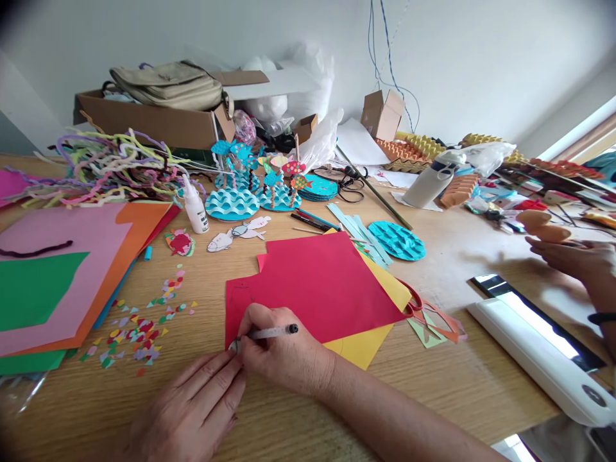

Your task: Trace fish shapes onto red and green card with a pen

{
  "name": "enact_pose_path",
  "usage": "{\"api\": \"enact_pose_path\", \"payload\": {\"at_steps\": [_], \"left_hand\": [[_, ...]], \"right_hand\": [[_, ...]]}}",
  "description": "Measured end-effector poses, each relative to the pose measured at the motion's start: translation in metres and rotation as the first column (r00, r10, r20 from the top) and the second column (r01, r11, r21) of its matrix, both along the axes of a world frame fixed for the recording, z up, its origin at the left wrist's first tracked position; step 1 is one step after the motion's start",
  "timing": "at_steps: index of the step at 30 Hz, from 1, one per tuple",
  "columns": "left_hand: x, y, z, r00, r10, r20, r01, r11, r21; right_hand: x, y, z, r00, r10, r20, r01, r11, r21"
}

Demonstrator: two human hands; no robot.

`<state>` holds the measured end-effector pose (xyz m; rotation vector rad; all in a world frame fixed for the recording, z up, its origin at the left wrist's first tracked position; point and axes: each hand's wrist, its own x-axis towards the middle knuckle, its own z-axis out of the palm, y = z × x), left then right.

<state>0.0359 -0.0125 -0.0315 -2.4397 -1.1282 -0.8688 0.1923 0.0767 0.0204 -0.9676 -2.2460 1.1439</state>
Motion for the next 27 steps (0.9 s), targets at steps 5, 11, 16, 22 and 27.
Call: {"api": "enact_pose_path", "payload": {"at_steps": [5, 11, 16, 22, 27], "left_hand": [[-0.001, -0.0013, -0.0005, 1.0, 0.002, 0.015, -0.002, 1.0, -0.023], [-0.0009, -0.002, 0.0002, 1.0, 0.009, -0.001, -0.009, 0.998, -0.055], [-0.001, -0.0014, 0.0044, 1.0, 0.017, 0.003, -0.017, 0.998, -0.068], [0.0002, 0.0003, 0.0059, 0.998, 0.045, -0.032, -0.048, 0.992, -0.114], [0.0004, 0.0022, -0.0013, 0.997, 0.014, -0.07, -0.022, 0.992, -0.121]], "right_hand": [[0.0024, 0.0027, 0.0006, 1.0, -0.02, -0.009, 0.02, 1.0, -0.006], [0.0033, 0.0025, 0.0021, 1.0, -0.017, 0.005, 0.017, 0.999, -0.034], [0.0044, 0.0027, 0.0014, 1.0, -0.005, -0.013, 0.005, 0.999, -0.043], [0.0046, 0.0034, 0.0024, 1.0, -0.008, -0.008, 0.008, 0.998, -0.066], [0.0049, 0.0028, 0.0034, 1.0, -0.005, 0.009, 0.005, 0.998, -0.068]]}}
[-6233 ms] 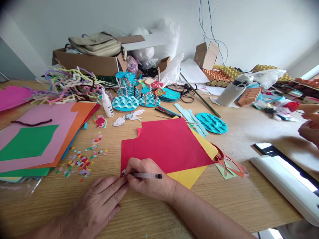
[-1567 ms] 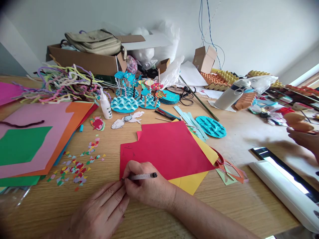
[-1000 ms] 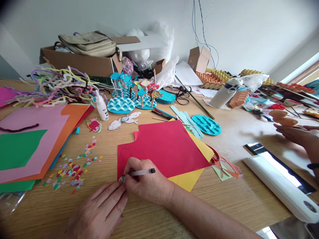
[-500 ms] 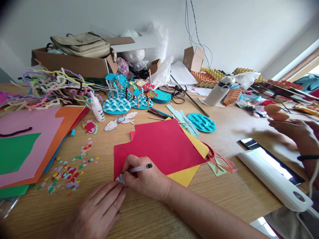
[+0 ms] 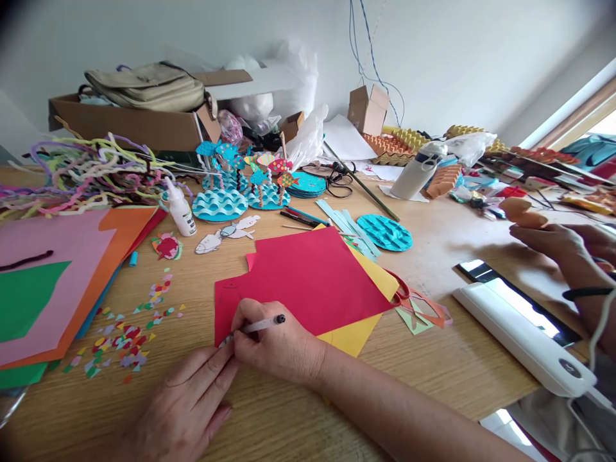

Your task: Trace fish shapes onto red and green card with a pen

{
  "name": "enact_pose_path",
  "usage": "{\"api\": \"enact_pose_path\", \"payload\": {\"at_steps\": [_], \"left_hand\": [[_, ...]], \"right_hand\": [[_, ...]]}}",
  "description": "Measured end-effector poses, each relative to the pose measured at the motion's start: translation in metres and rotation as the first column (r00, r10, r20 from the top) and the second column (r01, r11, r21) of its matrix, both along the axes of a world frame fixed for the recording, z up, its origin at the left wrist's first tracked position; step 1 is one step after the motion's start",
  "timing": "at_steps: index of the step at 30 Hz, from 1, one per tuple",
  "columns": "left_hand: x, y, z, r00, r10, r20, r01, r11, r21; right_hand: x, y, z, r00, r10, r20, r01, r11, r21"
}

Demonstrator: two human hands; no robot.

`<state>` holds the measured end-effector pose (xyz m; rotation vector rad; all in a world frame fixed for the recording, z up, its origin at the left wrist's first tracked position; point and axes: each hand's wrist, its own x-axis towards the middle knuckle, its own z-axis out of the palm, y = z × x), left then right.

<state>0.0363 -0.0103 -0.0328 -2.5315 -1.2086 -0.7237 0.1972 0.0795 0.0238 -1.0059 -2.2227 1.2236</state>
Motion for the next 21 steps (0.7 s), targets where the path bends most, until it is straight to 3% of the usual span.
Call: {"api": "enact_pose_path", "payload": {"at_steps": [4, 9, 21], "left_hand": [[-0.001, 0.001, 0.003, 1.0, 0.009, -0.004, -0.009, 1.0, -0.022], [-0.005, 0.002, 0.011, 0.993, -0.021, -0.12, 0.017, 0.999, -0.037], [-0.008, 0.003, 0.01, 0.991, -0.03, -0.133, 0.027, 0.999, -0.019]], "right_hand": [[0.001, 0.0, 0.0, 1.0, -0.011, -0.002, 0.011, 1.0, 0.022], [0.003, 0.001, -0.001, 1.0, -0.019, -0.014, 0.019, 0.999, 0.027], [0.003, 0.002, -0.001, 0.998, -0.046, -0.033, 0.046, 0.999, -0.011]]}}
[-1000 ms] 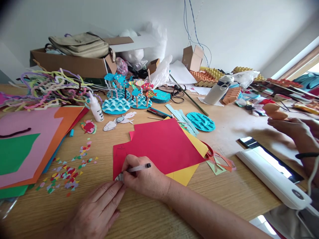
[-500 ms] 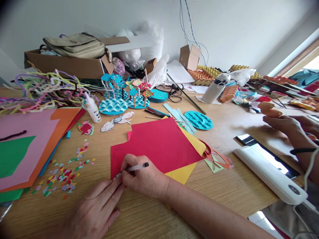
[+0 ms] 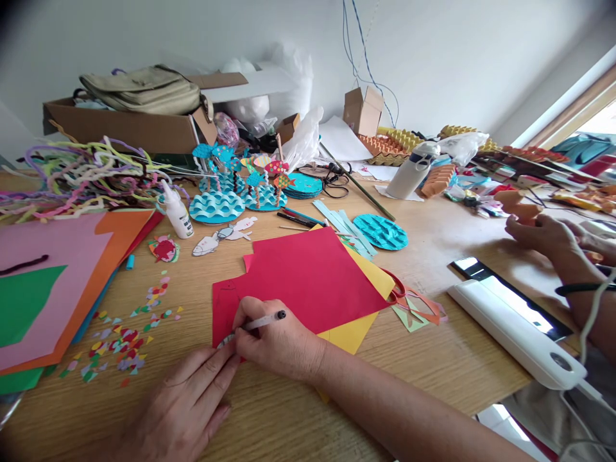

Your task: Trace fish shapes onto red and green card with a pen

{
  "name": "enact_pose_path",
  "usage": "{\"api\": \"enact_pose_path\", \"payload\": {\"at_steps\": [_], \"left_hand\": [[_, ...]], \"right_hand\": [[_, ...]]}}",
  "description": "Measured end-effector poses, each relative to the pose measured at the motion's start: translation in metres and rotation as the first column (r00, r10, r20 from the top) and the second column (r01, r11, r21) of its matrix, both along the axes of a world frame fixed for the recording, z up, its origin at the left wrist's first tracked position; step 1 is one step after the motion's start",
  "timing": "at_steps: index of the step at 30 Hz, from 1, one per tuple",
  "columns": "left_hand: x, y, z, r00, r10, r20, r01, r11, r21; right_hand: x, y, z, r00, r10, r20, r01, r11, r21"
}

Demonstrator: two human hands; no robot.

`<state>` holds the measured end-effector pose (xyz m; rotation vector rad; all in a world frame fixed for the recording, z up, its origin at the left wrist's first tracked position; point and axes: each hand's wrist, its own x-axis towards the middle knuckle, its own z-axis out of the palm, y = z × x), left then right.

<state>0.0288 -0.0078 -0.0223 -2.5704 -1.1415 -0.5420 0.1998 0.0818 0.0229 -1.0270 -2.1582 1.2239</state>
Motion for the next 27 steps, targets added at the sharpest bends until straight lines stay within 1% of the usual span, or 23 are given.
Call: {"api": "enact_pose_path", "payload": {"at_steps": [3, 6, 11, 17, 21, 24, 27], "left_hand": [[-0.001, 0.0, -0.003, 1.0, 0.013, -0.021, -0.014, 0.999, -0.033], [-0.001, 0.0, -0.005, 1.0, 0.007, -0.02, -0.007, 1.0, -0.02], [-0.002, 0.001, 0.001, 1.0, 0.006, -0.002, -0.006, 1.0, -0.019], [0.002, 0.004, 0.007, 0.999, 0.022, 0.038, -0.019, 0.998, -0.066], [0.007, 0.004, 0.003, 0.996, 0.039, 0.075, -0.034, 0.997, -0.068], [0.008, 0.003, -0.003, 0.993, 0.05, 0.104, -0.046, 0.998, -0.047], [0.006, 0.002, -0.005, 0.997, 0.038, 0.064, -0.034, 0.998, -0.058]], "right_hand": [[0.001, 0.001, -0.003, 0.994, -0.06, -0.095, 0.055, 0.997, -0.054], [0.002, 0.002, -0.005, 0.986, -0.085, -0.147, 0.071, 0.992, -0.1], [0.001, 0.001, -0.004, 0.998, -0.044, -0.043, 0.043, 0.999, -0.02], [-0.001, -0.001, -0.002, 1.0, -0.015, -0.002, 0.015, 1.0, 0.006], [-0.001, -0.002, -0.001, 1.0, 0.001, 0.015, -0.001, 1.0, 0.007], [0.0, -0.003, -0.001, 1.0, 0.009, 0.024, -0.01, 0.999, 0.035], [0.0, -0.004, -0.001, 1.0, 0.007, 0.03, -0.009, 0.998, 0.064]]}}
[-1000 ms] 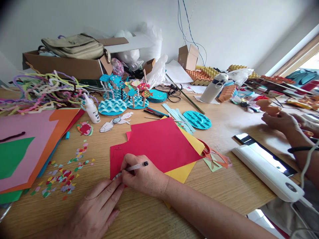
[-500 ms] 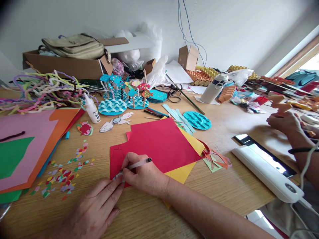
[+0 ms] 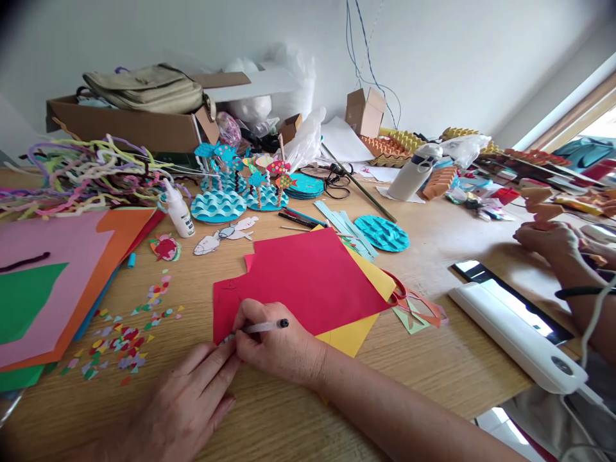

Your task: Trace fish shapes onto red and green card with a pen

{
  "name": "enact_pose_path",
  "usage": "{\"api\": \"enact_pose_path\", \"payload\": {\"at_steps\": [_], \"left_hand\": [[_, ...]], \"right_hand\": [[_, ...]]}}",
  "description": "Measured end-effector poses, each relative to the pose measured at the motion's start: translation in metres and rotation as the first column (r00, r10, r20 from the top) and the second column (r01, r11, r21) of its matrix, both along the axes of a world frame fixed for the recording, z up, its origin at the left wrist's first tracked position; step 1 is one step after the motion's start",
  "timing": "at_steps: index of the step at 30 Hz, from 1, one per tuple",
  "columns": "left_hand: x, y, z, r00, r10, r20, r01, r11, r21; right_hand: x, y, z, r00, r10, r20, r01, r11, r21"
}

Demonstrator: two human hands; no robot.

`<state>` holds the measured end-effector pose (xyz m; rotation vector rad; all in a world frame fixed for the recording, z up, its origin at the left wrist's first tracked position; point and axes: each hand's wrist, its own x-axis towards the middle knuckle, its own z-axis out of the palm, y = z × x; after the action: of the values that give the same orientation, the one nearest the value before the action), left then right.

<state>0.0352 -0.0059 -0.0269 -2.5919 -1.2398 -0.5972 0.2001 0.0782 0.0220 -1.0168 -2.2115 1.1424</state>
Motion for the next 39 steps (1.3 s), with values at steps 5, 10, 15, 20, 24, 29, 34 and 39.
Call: {"api": "enact_pose_path", "payload": {"at_steps": [5, 10, 15, 20, 24, 29, 34, 39], "left_hand": [[-0.0052, 0.0003, 0.0025, 0.999, -0.03, -0.034, 0.028, 0.999, -0.033], [-0.0073, -0.0005, -0.0019, 0.997, -0.024, -0.079, 0.017, 0.996, -0.082], [-0.0056, -0.0008, -0.0044, 0.997, 0.005, -0.076, -0.013, 0.995, -0.095], [-0.0062, 0.0006, -0.0043, 0.996, -0.001, -0.085, -0.007, 0.995, -0.095], [-0.0073, 0.0003, -0.005, 0.997, 0.004, -0.078, -0.012, 0.994, -0.107], [-0.0073, -0.0006, -0.0048, 0.999, 0.007, -0.043, -0.012, 0.992, -0.122], [-0.0068, 0.0004, -0.0003, 0.999, 0.0, -0.034, -0.005, 0.99, -0.14], [-0.0038, -0.0007, 0.0045, 0.999, 0.049, 0.003, -0.048, 0.983, -0.178]], "right_hand": [[0.0013, -0.0001, -0.0018, 1.0, 0.007, 0.001, -0.007, 1.0, 0.028], [0.0029, 0.0013, -0.0035, 1.0, 0.007, -0.002, -0.007, 0.999, 0.035], [0.0035, 0.0022, -0.004, 1.0, -0.005, -0.006, 0.005, 0.999, 0.051], [0.0043, 0.0014, -0.0053, 1.0, -0.002, -0.009, 0.003, 0.997, 0.073], [0.0049, 0.0008, -0.0062, 1.0, -0.005, -0.013, 0.006, 0.996, 0.084], [0.006, -0.0013, -0.0067, 0.999, -0.034, -0.038, 0.037, 0.996, 0.084], [0.0059, -0.0032, -0.008, 0.999, -0.018, -0.036, 0.022, 0.993, 0.114], [0.0054, -0.0037, -0.0086, 0.999, -0.023, -0.031, 0.027, 0.993, 0.117]]}}
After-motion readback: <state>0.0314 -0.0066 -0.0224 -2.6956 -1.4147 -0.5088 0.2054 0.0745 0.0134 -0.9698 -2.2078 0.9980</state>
